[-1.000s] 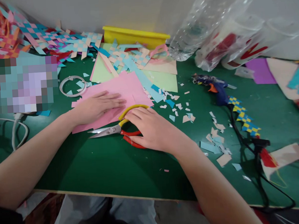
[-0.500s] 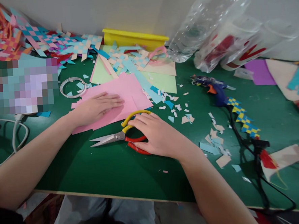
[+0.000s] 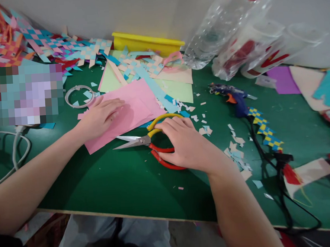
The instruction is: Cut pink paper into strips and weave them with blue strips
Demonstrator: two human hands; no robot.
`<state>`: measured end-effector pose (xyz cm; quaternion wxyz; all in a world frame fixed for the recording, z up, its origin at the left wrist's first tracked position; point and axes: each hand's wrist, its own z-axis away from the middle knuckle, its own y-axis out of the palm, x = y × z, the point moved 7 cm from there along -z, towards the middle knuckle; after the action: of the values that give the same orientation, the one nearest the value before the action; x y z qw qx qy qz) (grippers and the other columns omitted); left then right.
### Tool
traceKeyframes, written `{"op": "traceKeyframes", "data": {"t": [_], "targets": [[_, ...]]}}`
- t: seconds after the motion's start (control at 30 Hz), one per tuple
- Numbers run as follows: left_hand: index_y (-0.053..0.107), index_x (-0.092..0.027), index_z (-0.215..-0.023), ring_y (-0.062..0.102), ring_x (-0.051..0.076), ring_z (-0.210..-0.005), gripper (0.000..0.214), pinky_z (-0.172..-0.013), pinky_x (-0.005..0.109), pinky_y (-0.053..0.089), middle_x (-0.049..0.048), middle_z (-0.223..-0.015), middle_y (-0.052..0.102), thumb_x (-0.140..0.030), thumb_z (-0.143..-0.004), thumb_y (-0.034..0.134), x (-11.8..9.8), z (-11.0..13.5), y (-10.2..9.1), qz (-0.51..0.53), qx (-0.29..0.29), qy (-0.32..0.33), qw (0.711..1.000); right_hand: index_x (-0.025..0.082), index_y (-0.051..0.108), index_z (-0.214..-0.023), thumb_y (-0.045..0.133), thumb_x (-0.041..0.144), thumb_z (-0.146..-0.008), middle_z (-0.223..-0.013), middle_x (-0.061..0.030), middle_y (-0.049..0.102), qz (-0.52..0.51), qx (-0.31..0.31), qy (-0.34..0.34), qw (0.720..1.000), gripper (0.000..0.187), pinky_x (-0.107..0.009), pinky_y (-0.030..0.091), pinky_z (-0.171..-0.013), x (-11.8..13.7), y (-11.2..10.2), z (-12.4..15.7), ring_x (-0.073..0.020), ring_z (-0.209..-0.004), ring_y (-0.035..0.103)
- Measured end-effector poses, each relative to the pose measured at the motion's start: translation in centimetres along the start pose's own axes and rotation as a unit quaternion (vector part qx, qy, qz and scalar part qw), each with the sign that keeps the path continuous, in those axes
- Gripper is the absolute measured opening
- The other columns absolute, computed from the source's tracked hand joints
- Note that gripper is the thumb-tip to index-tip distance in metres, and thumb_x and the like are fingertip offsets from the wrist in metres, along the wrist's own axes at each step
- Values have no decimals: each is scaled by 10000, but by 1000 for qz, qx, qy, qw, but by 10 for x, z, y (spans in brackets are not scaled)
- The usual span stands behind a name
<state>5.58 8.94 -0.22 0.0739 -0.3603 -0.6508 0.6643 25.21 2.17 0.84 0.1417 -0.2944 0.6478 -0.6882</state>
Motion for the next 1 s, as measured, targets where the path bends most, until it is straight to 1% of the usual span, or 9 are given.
{"op": "traceKeyframes", "data": {"t": [0.17, 0.3, 0.4, 0.5, 0.6, 0.73, 0.87, 0.93, 1.0], "targets": [[480, -149, -1394, 403, 227, -1405, 440, -1208, 471, 157, 90, -1481, 499, -224, -971, 388, 2, 3, -3, -38, 18, 13, 999, 211, 549, -1113, 597, 479, -803, -1124, -106, 645, -1, -11, 14, 1000, 413, -464, 401, -926, -7, 0, 1, -312, -1096, 576], [368, -126, -1477, 311, 264, -1455, 641, -1213, 468, 116, 137, -1545, 398, -471, -952, 494, 2, 5, 4, -64, 30, 30, 997, 225, 549, -1135, 620, 451, -775, -1125, -102, 644, -14, -7, 20, 1000, 432, -477, 400, -935, -15, -1, 2, -321, -1118, 579], [341, -140, -1492, 236, 276, -1484, 718, -1218, 459, 85, 139, -1572, 349, -544, -924, 515, 4, 5, 6, -65, 22, 25, 997, 254, 553, -1106, 611, 447, -775, -1097, -87, 646, -41, -17, 26, 999, 388, -480, 406, -926, -22, -6, 5, -314, -1089, 597], [413, -151, -1441, 216, 295, -1487, 700, -1218, 473, 90, 136, -1555, 373, -529, -881, 596, 7, 4, 4, -50, 16, -2, 999, 248, 555, -1092, 606, 485, -765, -1069, -102, 647, -56, -47, 57, 996, 407, -495, 400, -930, -36, -16, 8, -332, -1090, 595], [527, -165, -1314, 325, 306, -1429, 586, -1208, 501, 123, 124, -1447, 500, -476, -839, 673, 7, 2, -1, -31, 0, -23, 999, 212, 558, -1095, 621, 514, -714, -1050, -131, 640, -45, -124, 143, 981, 490, -505, 407, -910, -58, -28, 12, -336, -1018, 599], [592, -178, -1152, 501, 310, -1245, 477, -1078, 487, 356, 101, -1253, 620, -376, -753, 764, 9, 1, -8, 17, -35, -58, 998, 184, 575, -1076, 613, 490, -644, -989, -136, 637, 0, -212, 287, 934, 531, -510, 400, -882, -84, -35, 20, -313, -923, 567], [564, -220, -1170, 633, 239, -963, 475, -901, 424, 473, 36, -974, 699, -242, -737, 757, 16, 5, -18, 97, -74, -130, 984, 169, 599, -1057, 610, 459, -605, -943, -122, 634, 7, -234, 357, 904, 537, -502, 393, -883, -94, -33, 23, -299, -915, 553], [569, -239, -1171, 653, 210, -855, 471, -823, 383, 495, 9, -873, 701, -239, -738, 755, 20, 8, -23, 140, -97, -159, 972, 176, 606, -1050, 616, 473, -609, -969, -123, 642, 11, -238, 382, 893, 531, -509, 388, -899, -97, -33, 25, -311, -952, 559], [624, -241, -1061, 657, 209, -825, 382, -770, 360, 498, 5, -846, 704, -275, -714, 781, 23, 10, -28, 168, -121, -169, 964, 179, 605, -1061, 624, 483, -617, -1003, -130, 650, 17, -230, 404, 885, 539, -522, 377, -923, -100, -31, 27, -328, -998, 562]]}}
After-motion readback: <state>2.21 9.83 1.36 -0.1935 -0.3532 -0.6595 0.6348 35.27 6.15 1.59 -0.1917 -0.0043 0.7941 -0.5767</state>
